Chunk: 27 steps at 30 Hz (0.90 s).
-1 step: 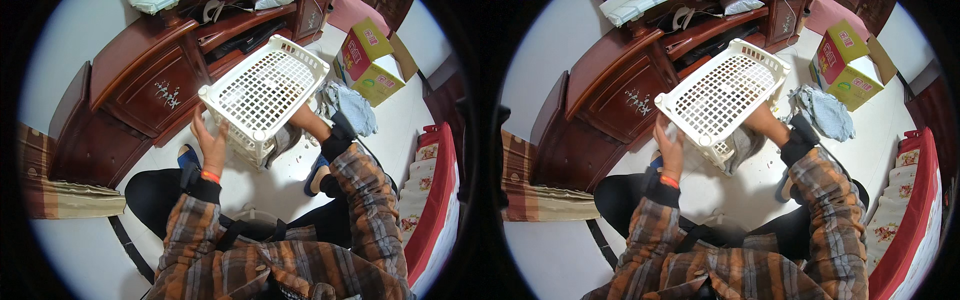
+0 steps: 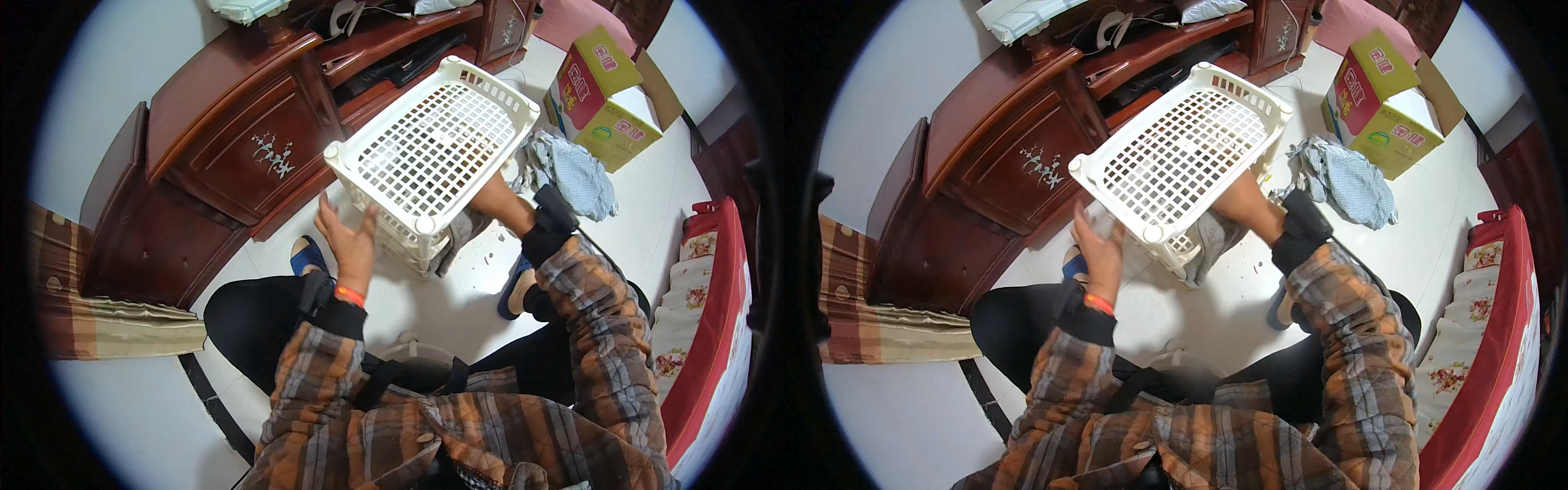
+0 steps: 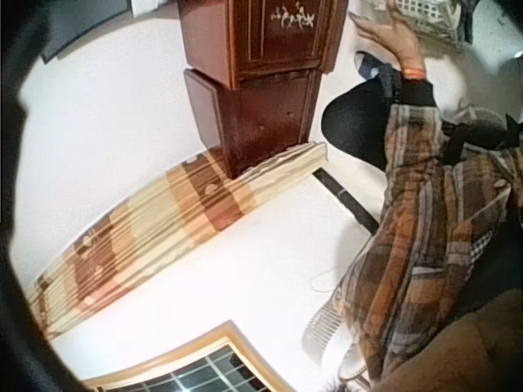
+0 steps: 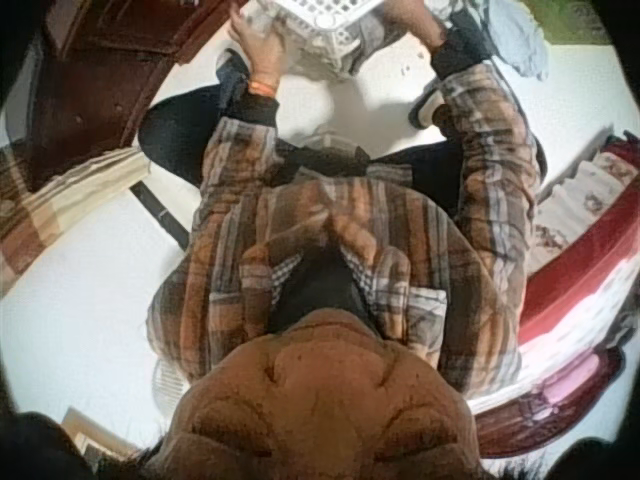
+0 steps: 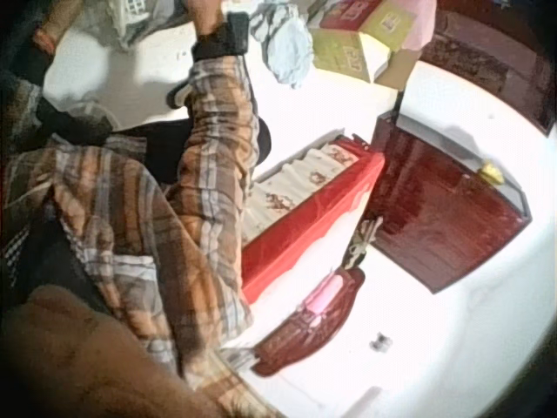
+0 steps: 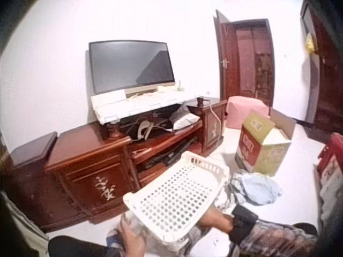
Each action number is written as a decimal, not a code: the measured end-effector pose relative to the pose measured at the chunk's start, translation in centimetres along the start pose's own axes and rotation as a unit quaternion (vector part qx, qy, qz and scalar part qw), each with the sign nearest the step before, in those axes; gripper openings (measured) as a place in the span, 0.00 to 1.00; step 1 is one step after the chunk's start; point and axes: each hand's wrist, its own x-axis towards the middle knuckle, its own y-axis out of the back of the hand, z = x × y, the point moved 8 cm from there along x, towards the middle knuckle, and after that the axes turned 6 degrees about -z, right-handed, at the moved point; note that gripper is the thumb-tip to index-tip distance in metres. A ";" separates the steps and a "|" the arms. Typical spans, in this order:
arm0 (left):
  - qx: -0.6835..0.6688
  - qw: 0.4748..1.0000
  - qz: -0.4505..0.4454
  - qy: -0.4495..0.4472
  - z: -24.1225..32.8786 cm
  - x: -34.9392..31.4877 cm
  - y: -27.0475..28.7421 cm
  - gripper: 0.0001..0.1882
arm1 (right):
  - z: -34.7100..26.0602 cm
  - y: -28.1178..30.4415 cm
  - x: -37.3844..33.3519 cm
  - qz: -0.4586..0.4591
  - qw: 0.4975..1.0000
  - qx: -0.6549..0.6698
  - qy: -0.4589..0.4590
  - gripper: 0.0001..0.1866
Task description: The person wipes a wooden cabinet with a cloth, then moves a small stool and a cabinet door to the side. The person then picks up a white plastic basket and wipes it thoroughly with the cloth while sitting on the floor.
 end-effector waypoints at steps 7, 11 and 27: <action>-0.234 0.939 -0.114 0.226 -6.9 -7.1 -9.6 0.19 | -3.3 -1.0 -2.3 0.126 0.962 -0.243 0.015 0.22; -0.315 0.914 -0.056 0.250 -6.0 -6.8 -10.5 0.17 | -4.0 -1.5 -2.7 0.172 0.978 -0.074 -0.092 0.12; -0.377 0.891 -0.077 0.241 -4.1 -3.3 -8.0 0.18 | -3.0 -3.1 -1.7 0.100 0.985 -0.112 -0.082 0.18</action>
